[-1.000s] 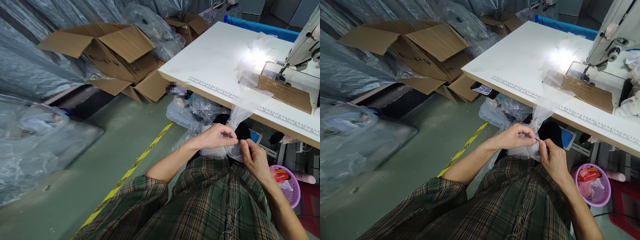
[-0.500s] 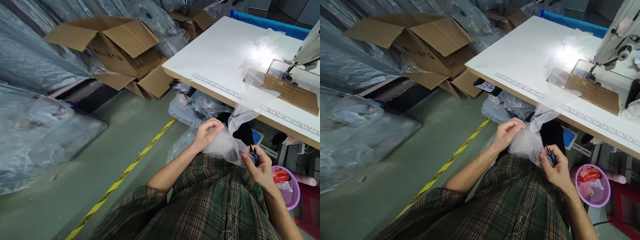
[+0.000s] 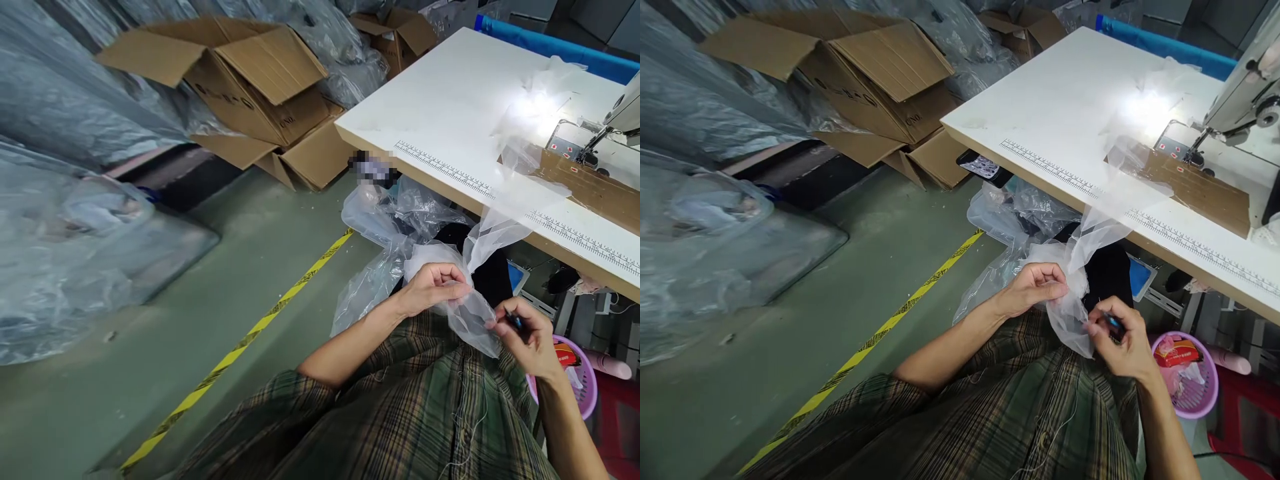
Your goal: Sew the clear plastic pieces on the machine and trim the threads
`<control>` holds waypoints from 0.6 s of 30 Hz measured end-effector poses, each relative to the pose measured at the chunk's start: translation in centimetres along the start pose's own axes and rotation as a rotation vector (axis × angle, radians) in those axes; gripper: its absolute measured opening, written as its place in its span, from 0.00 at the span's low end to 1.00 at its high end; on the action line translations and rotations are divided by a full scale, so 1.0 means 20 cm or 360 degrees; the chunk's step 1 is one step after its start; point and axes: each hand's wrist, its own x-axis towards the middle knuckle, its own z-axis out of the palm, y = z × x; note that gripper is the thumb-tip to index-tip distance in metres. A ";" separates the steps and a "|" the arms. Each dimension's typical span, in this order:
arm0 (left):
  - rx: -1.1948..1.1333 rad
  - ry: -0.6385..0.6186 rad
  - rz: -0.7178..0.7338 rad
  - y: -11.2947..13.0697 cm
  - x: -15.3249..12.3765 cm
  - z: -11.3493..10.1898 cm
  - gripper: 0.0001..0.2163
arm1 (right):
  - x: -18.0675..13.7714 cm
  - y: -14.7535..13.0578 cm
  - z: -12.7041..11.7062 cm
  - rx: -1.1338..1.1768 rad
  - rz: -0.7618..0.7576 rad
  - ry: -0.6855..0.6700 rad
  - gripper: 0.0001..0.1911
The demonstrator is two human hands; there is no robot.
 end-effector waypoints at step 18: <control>0.0621 0.0088 0.0076 0.11 -0.08 -0.09 0.12 | 0.25 -0.02 0.14 -0.0327 0.0133 -0.0323 0.28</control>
